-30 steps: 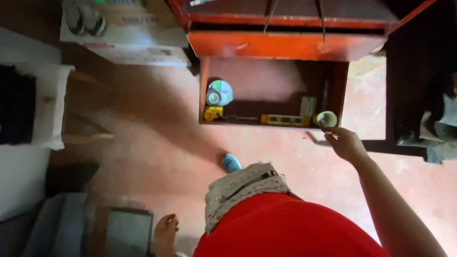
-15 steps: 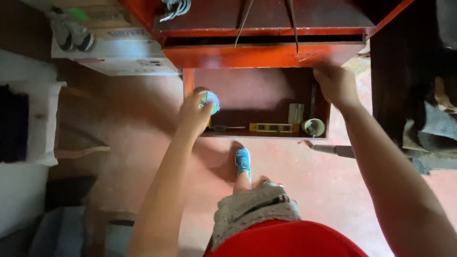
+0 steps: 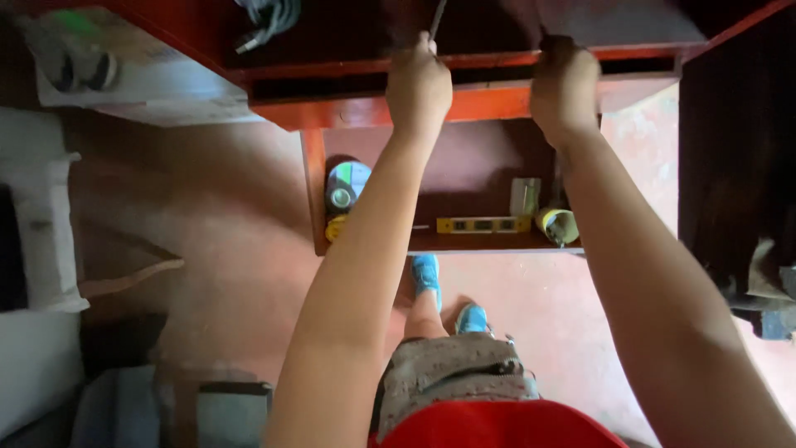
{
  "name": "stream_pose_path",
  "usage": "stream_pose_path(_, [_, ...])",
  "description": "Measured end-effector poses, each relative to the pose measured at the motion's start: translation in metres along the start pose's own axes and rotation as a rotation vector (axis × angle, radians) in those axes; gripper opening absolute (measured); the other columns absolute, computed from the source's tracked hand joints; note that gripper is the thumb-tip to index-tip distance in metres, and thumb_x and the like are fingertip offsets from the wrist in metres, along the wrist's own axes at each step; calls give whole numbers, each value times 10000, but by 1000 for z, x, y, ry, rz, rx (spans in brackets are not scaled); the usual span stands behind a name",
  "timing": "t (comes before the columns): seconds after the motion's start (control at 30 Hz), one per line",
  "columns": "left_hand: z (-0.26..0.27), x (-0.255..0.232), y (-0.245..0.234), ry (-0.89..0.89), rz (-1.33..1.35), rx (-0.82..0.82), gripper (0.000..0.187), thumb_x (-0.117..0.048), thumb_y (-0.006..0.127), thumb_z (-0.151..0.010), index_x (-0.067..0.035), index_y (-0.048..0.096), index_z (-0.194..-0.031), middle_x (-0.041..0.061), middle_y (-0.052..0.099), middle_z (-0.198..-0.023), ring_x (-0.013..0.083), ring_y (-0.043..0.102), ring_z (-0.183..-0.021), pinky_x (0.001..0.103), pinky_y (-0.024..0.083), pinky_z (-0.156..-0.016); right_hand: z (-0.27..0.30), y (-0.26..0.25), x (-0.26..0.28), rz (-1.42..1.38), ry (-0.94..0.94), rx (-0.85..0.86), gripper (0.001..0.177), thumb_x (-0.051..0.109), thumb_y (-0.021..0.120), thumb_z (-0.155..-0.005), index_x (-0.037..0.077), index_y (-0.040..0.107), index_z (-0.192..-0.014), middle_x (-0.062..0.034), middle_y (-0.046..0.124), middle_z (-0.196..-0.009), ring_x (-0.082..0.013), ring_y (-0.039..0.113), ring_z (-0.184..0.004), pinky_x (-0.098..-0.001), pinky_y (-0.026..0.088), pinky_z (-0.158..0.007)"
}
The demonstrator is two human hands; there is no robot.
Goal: The person sorts hand tools in an open wooden drawer, moving wrenches and pliers aside and placing small items into plastic containers and a cardboard tube. They arrange a tape measure, spirit level, hammer, and sanding block into the drawer compartments and reposition items on the desk above.
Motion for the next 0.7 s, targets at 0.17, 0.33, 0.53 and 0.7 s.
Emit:
stream_pose_path(0.17, [158, 5, -42, 180, 382, -93, 335, -110, 455, -1127, 41, 546, -1412, 273, 655, -1294, 397, 648, -1201, 451, 533, -1051, 158, -107, -13, -1068, 266, 37, 294, 122, 503, -1155, -147, 586, -1237, -393, 623, -957, -618, 594, -948, -665, 458, -789])
stream_pose_path(0.33, [322, 54, -63, 45, 281, 368, 292, -91, 471, -1066, 22, 571, -1315, 203, 672, -1021, 379, 674, -1006, 490, 528, -918, 325, -52, 23, -1145, 366, 205, 242, 213, 601, -1084, 76, 715, -1248, -169, 696, -957, -378, 685, -979, -443, 536, -831])
stream_pose_path(0.53, [328, 130, 36, -142, 330, 372, 310, -140, 534, -1021, 26, 590, -1276, 288, 661, -1136, 445, 649, -1095, 523, 508, -972, 340, 91, 92, -1104, 350, 704, 308, 316, 584, -1048, 214, 703, -1313, -64, 742, -1013, -289, 716, -1032, -426, 575, -900])
stream_pose_path(0.7, [261, 209, 148, -395, 276, 521, 208, -212, 534, -1025, -91, 650, -1147, 183, 701, -1050, 390, 709, -1038, 468, 551, -940, 263, 191, 137, -1165, 346, 569, 328, 273, 558, -1045, 10, 751, -1014, -239, 707, -875, -492, 671, -933, -605, 498, -754])
Point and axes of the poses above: each hand's wrist, its own z-axis away from the middle knuckle, its own y-axis out of the palm, x = y × z, the point moved 3 cm from there along -z, towards the middle knuckle
